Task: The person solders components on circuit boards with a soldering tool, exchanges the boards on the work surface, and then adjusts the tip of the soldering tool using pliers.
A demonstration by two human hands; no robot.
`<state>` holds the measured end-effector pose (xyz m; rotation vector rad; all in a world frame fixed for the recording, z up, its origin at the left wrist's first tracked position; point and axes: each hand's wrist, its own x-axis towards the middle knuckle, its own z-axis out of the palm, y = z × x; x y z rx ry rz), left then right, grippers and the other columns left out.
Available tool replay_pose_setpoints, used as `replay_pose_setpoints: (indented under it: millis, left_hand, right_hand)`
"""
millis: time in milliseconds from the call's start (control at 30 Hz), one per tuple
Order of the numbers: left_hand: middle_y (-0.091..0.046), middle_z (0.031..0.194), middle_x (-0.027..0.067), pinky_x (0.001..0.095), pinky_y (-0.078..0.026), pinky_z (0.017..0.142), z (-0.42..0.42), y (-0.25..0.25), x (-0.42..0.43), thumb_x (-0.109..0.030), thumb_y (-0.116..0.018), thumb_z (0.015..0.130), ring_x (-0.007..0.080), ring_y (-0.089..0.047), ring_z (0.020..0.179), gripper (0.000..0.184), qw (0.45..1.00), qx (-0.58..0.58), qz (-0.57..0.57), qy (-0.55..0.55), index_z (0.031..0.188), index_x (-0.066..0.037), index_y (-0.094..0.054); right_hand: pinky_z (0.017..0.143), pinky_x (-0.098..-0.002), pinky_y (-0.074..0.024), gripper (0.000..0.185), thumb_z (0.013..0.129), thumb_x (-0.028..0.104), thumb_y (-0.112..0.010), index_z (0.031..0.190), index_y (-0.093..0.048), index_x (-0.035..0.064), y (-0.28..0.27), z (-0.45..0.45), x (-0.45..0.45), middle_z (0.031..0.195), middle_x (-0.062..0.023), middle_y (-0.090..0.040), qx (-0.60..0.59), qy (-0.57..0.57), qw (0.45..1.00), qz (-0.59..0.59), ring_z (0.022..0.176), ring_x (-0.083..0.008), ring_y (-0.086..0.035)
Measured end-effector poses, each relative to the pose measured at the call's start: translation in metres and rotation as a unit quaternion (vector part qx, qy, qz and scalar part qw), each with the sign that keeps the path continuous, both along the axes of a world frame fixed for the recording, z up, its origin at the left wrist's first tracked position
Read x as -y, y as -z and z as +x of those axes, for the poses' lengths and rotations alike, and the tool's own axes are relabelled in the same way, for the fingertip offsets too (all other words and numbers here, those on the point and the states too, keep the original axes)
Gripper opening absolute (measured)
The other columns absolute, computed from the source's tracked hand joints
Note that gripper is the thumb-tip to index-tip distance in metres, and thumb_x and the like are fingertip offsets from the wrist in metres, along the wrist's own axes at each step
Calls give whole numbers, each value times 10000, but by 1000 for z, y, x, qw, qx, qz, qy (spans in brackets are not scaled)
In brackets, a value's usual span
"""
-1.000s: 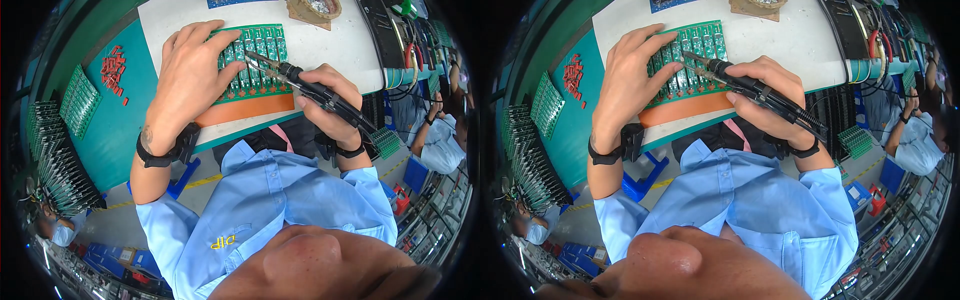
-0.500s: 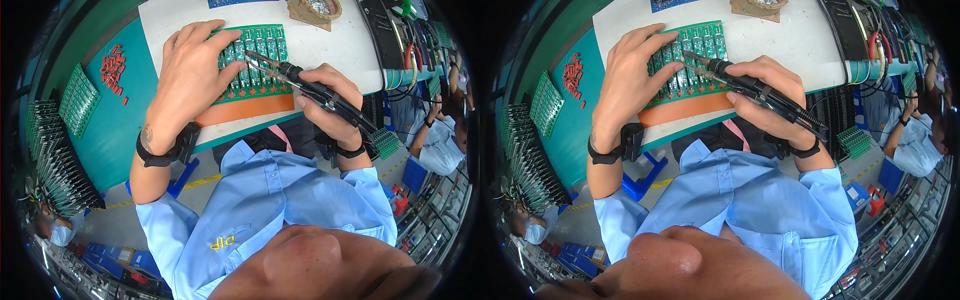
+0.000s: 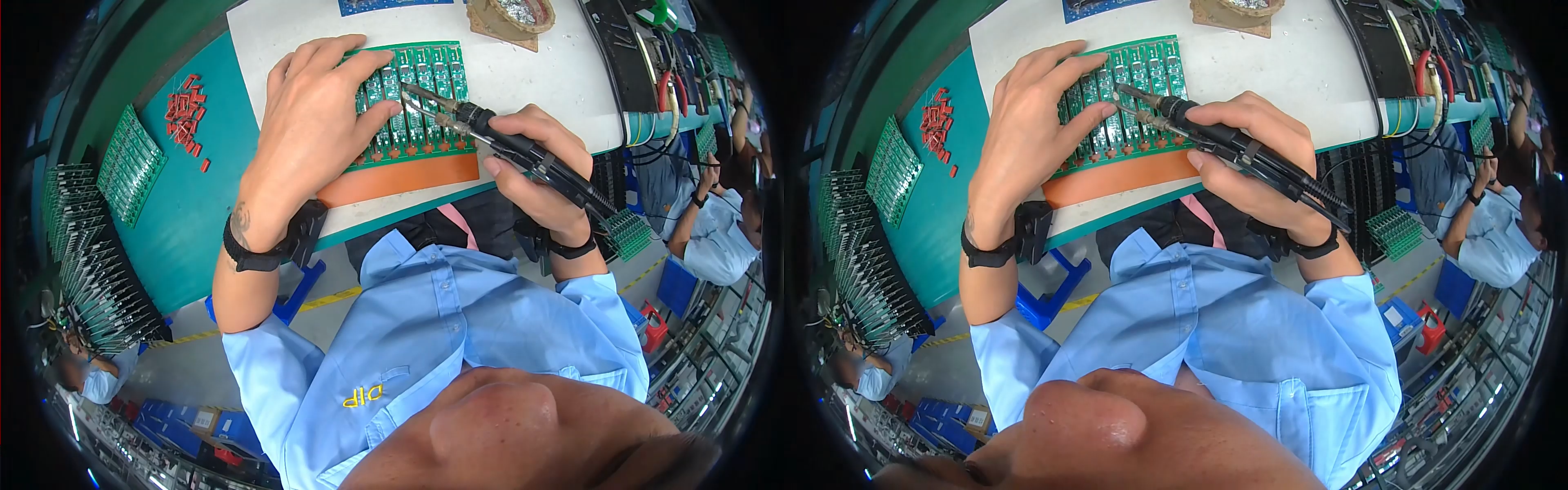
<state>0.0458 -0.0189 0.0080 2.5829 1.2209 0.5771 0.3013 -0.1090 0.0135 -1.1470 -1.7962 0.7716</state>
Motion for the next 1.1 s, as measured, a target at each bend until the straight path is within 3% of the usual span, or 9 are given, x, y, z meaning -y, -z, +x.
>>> replay_pose_setpoints:
  millis: [267,333,367,467,633,733,1100]
  left_hand:
    - [-619,1315,134,458,-402,1056,-1,2,0,-256,-787,809,321,-545,1239,437,1000,6,-6,-2,1202,-91,-692]
    - [-625,1295,132,478,-373,1070,-1,3,-1,-267,-790,803,315,-535,1245,421,1000,23,-16,-5,1183,-107,-704]
    - [-625,1295,132,478,-373,1070,-1,4,-1,-267,-790,803,315,-535,1245,421,1000,24,-15,-4,1183,-107,-704]
    - [-626,1295,129,477,-373,1068,-1,5,-1,-268,-787,806,315,-533,1248,419,1000,22,-13,-6,1183,-107,-704]
    - [-627,1293,128,476,-375,1066,-2,6,-1,-274,-788,804,315,-533,1248,423,1000,25,-15,-9,1184,-107,-703]
    - [-628,1292,128,479,-378,1061,-1,6,-1,-276,-794,798,315,-539,1241,429,999,27,-15,-6,1183,-111,-704]
    - [-640,1272,131,488,-385,1054,-1,7,0,-254,-814,773,317,-554,1225,444,999,43,-9,-13,1181,-119,-705]
  right_hand:
    - [718,-281,-520,397,729,-17,-787,1109,-672,-18,-7,18,12,924,-115,-690,-21,22,999,26,825,-177,-664]
    - [740,-271,-506,404,749,6,-803,1126,-661,-20,5,25,13,988,-104,-686,-63,174,980,70,861,-158,-645]
    - [740,-271,-506,404,749,6,-803,1126,-661,-20,8,29,9,988,-104,-686,-63,175,980,70,861,-158,-645]
    - [838,-294,-519,423,789,37,-786,1177,-635,-37,14,38,-8,981,-100,-663,-58,287,956,-31,874,-169,-641]
    - [738,-271,-502,396,754,14,-806,1121,-661,-22,8,29,12,996,-105,-687,-103,240,962,80,861,-154,-644]
    - [741,-272,-497,365,755,-2,-785,1092,-650,-41,-12,20,14,926,-120,-681,-14,13,999,35,806,-177,-640]
    - [678,-270,-483,341,739,-23,-777,1057,-658,-50,-5,-2,-4,874,-137,-670,18,0,1000,19,768,-181,-632]
